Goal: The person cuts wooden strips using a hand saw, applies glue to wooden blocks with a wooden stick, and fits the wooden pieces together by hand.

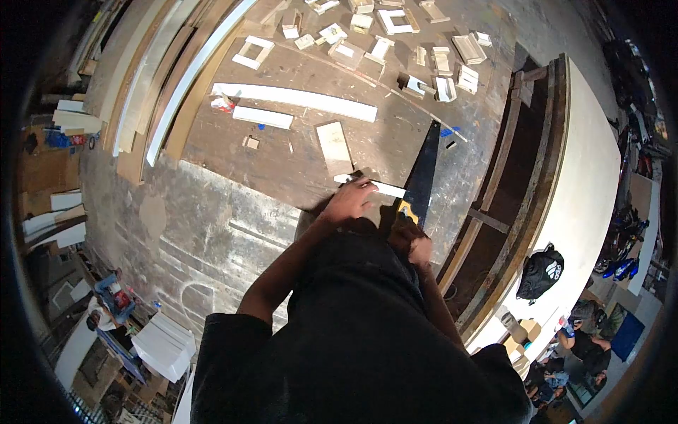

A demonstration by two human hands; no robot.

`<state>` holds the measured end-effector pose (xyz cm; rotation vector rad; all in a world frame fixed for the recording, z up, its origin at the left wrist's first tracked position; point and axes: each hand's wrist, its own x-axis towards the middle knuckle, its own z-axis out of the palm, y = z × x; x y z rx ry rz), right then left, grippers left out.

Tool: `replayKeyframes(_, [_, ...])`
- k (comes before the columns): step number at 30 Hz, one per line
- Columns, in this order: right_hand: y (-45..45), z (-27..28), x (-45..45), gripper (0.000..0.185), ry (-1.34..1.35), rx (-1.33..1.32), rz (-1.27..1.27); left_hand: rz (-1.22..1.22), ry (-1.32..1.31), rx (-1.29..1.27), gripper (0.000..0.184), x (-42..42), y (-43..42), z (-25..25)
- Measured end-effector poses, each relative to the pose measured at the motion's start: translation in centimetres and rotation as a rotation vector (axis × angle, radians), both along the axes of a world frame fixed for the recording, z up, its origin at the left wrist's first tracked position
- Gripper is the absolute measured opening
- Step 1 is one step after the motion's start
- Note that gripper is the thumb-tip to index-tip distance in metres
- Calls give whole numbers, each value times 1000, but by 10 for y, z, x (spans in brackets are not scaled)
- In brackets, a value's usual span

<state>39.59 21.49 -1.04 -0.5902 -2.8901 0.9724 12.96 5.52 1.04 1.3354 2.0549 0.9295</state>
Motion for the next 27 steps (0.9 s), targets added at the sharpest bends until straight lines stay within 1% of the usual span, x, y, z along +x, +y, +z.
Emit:
replayKeyframes(1, [3,-5,7,31,-36,22,51,-62,-19,-57,49,2,12,0])
replayKeyframes(2, [6,-12,12,31,-72,47,99,-67,-17,-53,49,4,23,-1])
replayKeyframes(3, [9,-20,18,31,-71,49,96,-132,83,-104,50,7,31,-5])
replayKeyframes(4, [12,-27,20,34,-146,64,142,-195,184,-157,52,11,37,-8])
replayKeyframes(5, [13,-35,22,37,-219,78,191,-145,327,-61,47,16,40,-11])
replayKeyframes(6, [12,-35,18,37,-210,75,194,-143,334,-66,47,18,43,-13])
replayKeyframes(8, [7,-32,16,37,-315,134,199,-104,458,-44,41,21,47,-18])
replayKeyframes(9, [5,-30,16,37,-315,129,199,-97,465,-2,36,20,48,-19])
replayKeyframes(11, [5,-25,16,37,-431,240,262,-129,492,-24,35,18,49,-21])
replayKeyframes(12, [9,-32,20,37,-433,239,259,-158,520,-44,33,17,50,-22])
replayKeyframes(14, [16,-53,33,38,-635,169,312,-165,533,-21,31,17,52,-27])
replayKeyframes(15, [16,-49,33,38,-635,169,314,-166,551,1,29,17,53,-27])
replayKeyframes(17, [16,-38,36,37,-12,245,140,-191,538,-30,29,18,55,-28])
replayKeyframes(18, [16,-23,33,37,-8,244,142,-216,526,-59,28,18,55,-26])
replayKeyframes(19, [14,-5,28,33,18,280,109,-224,455,-74,32,17,55,-20])
replayKeyframes(20, [12,5,26,29,44,315,76,-221,458,-76,32,18,54,-23])
replayKeyframes(21, [16,-10,36,28,103,326,67,-195,367,-55,32,21,53,-29])
replayKeyframes(22, [16,-10,39,28,104,325,67,-171,275,-33,34,22,51,-30])
replayKeyframes(23, [16,-9,41,29,128,326,39,-171,277,-33,34,24,50,-30])
replayKeyframes(25, [19,-3,46,32,144,284,5,-121,173,2,35,28,45,-25])
replayKeyframes(26, [19,-1,48,32,145,286,2,-123,174,3,35,30,42,-23])
replayKeyframes(27, [17,2,48,33,186,283,-32,-128,148,-15,34,32,38,-28])
